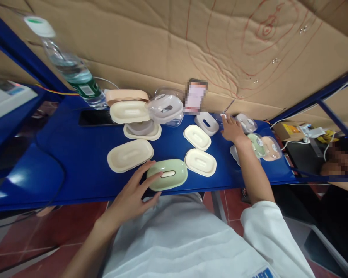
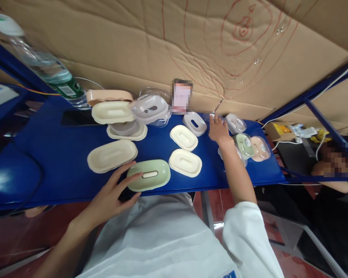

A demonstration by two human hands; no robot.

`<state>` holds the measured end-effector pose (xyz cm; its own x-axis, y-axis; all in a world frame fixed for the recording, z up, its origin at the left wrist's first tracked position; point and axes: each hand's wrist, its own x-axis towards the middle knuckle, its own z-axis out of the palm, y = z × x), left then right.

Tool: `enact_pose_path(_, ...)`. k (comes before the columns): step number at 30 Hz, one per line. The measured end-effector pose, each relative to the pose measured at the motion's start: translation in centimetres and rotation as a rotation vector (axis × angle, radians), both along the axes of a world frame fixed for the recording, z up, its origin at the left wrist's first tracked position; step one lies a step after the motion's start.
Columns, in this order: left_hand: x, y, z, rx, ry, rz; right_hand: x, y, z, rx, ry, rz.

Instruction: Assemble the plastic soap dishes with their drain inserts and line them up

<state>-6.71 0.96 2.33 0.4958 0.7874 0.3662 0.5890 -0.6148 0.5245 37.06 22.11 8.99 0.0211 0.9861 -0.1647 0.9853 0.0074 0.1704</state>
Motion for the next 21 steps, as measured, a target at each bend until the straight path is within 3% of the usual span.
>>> enact_pose_path(8,-0.5,0.2,-0.4,-0.064,-0.061,-0.012,1.5,-0.2,-0.4,0.003,0.033,-0.044)
enact_pose_path(12,-0.4,0.3,-0.3,-0.121,-0.041,0.007,3.1,0.7,0.1,-0.089,0.121,-0.056)
enact_pose_path(21,-0.5,0.3,-0.4,-0.243,-0.002,0.025,4.0,0.2,-0.1,-0.025,0.235,-0.124)
